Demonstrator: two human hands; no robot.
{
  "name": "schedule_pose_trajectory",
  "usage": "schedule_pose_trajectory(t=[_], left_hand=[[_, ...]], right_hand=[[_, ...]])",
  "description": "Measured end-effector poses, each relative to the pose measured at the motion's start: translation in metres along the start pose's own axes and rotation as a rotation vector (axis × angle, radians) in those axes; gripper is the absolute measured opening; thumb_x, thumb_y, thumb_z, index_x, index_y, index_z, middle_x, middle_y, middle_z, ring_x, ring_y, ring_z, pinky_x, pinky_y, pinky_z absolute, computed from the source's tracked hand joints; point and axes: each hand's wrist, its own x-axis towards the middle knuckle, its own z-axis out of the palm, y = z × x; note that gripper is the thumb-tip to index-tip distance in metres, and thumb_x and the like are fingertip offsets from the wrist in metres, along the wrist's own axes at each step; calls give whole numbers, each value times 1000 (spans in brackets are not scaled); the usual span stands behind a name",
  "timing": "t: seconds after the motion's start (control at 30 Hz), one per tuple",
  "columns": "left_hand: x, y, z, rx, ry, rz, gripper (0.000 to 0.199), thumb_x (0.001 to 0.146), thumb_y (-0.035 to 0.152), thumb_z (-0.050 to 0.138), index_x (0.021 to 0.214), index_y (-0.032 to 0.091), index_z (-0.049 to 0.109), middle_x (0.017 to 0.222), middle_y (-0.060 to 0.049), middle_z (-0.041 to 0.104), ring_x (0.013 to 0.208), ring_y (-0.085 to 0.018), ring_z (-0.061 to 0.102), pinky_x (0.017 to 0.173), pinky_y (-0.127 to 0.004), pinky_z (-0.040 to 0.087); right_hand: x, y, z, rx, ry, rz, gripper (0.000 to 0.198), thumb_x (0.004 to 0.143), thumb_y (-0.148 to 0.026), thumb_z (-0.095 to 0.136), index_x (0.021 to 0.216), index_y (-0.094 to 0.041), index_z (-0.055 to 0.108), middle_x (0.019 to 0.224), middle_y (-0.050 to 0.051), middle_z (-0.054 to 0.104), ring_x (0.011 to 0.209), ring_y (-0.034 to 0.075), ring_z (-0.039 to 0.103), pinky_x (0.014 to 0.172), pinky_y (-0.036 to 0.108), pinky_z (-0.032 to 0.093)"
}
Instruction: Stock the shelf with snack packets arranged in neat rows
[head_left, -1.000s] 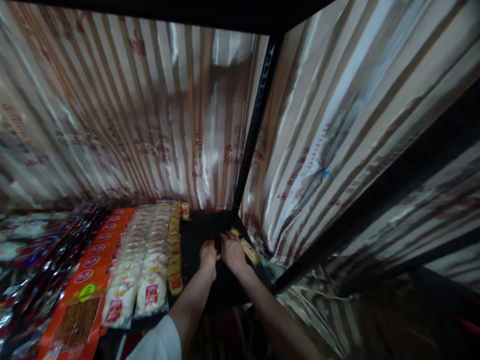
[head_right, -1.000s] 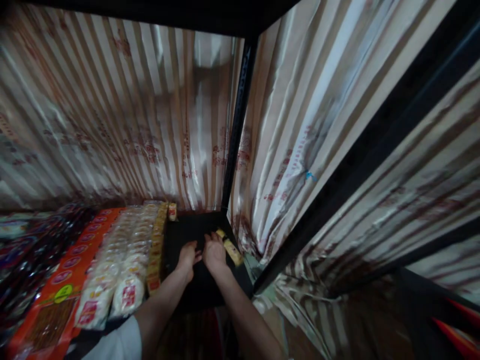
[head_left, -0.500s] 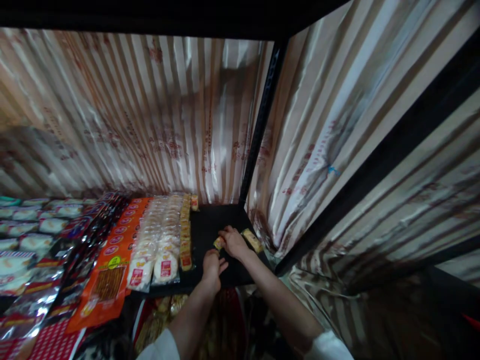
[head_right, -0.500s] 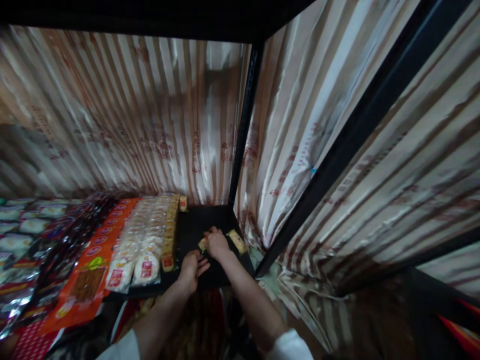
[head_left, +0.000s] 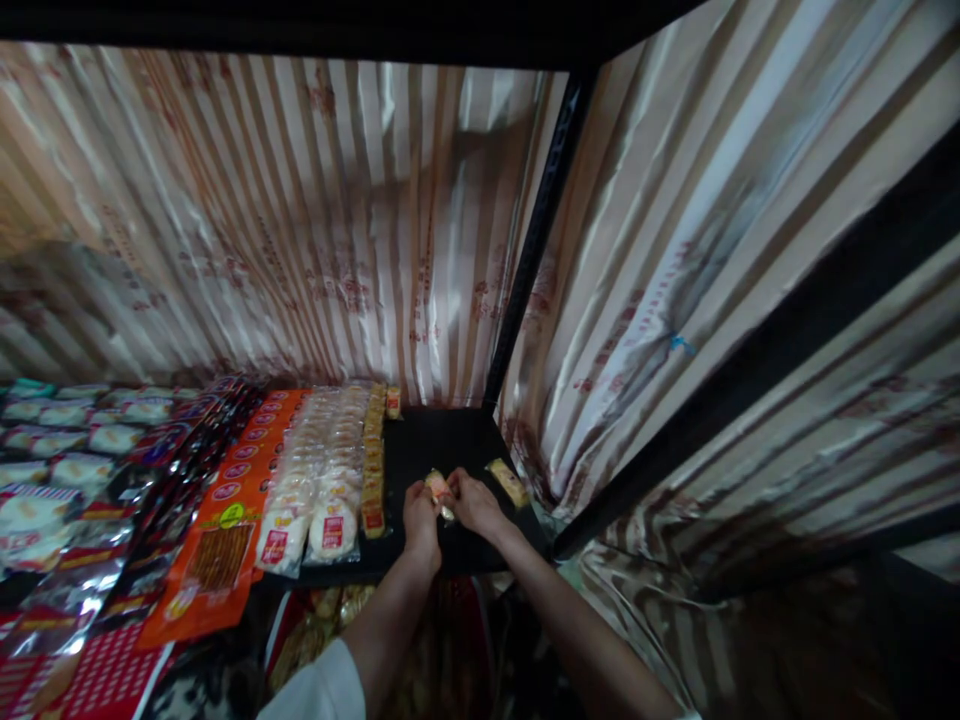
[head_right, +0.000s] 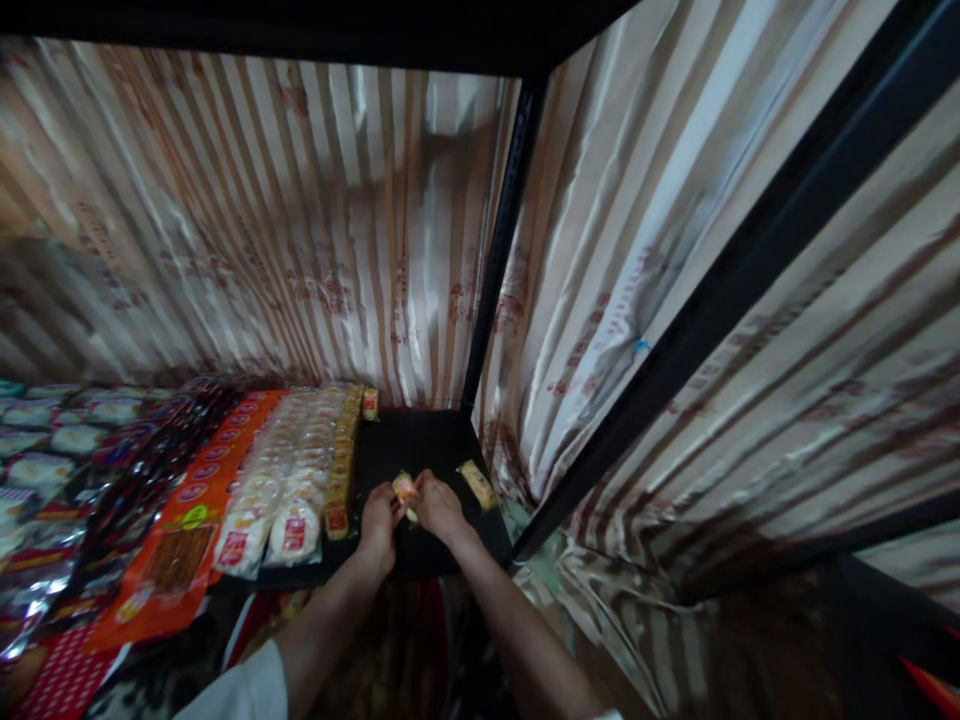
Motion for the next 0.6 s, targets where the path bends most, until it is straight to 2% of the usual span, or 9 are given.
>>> schedule_pose_trajectory(t=[0.1, 0.2, 0.33, 0.43, 0.6], left_hand=[[4, 7, 5, -11, 9, 21, 17, 81, 12, 46, 97, 15, 52, 88, -6, 63, 78, -13, 64, 76, -25, 50], [12, 14, 9, 37, 14, 51, 21, 81, 13, 45, 102, 15, 52, 96, -7, 63, 87, -15, 63, 80, -25, 49], [25, 19, 14, 155, 20, 134, 27, 82, 16, 44, 107, 13, 53, 109, -11, 61, 101, -17, 60, 88, -25, 45], [32, 25, 18, 229, 13, 194, 30, 83, 19, 44, 110, 13, 55, 111, -11, 63, 105, -18, 58, 91, -26, 43], [48, 41, 27, 242, 7, 180, 31, 85, 21, 45, 113, 15, 57, 114, -10, 64, 108, -19, 58, 93, -27, 41]], right_hand=[[9, 3, 6, 160, 23, 23, 22, 79, -20, 56, 100, -18, 55, 85, 2, 68, 74, 13, 63, 63, 22, 39], [20, 5, 12, 185, 87, 63, 31, 76, -23, 60, 107, -20, 56, 88, 2, 69, 78, 15, 63, 63, 22, 40], [39, 0, 22, 230, 160, 55, 29, 75, -22, 60, 104, -24, 60, 89, 0, 70, 78, 15, 64, 65, 22, 42], [59, -7, 31, 294, 244, 45, 28, 75, -23, 58, 103, -24, 61, 87, -1, 69, 81, 15, 64, 68, 23, 44], [101, -19, 46, 446, 331, 26, 31, 74, -21, 54, 105, -22, 60, 84, -1, 67, 78, 14, 62, 71, 23, 46]])
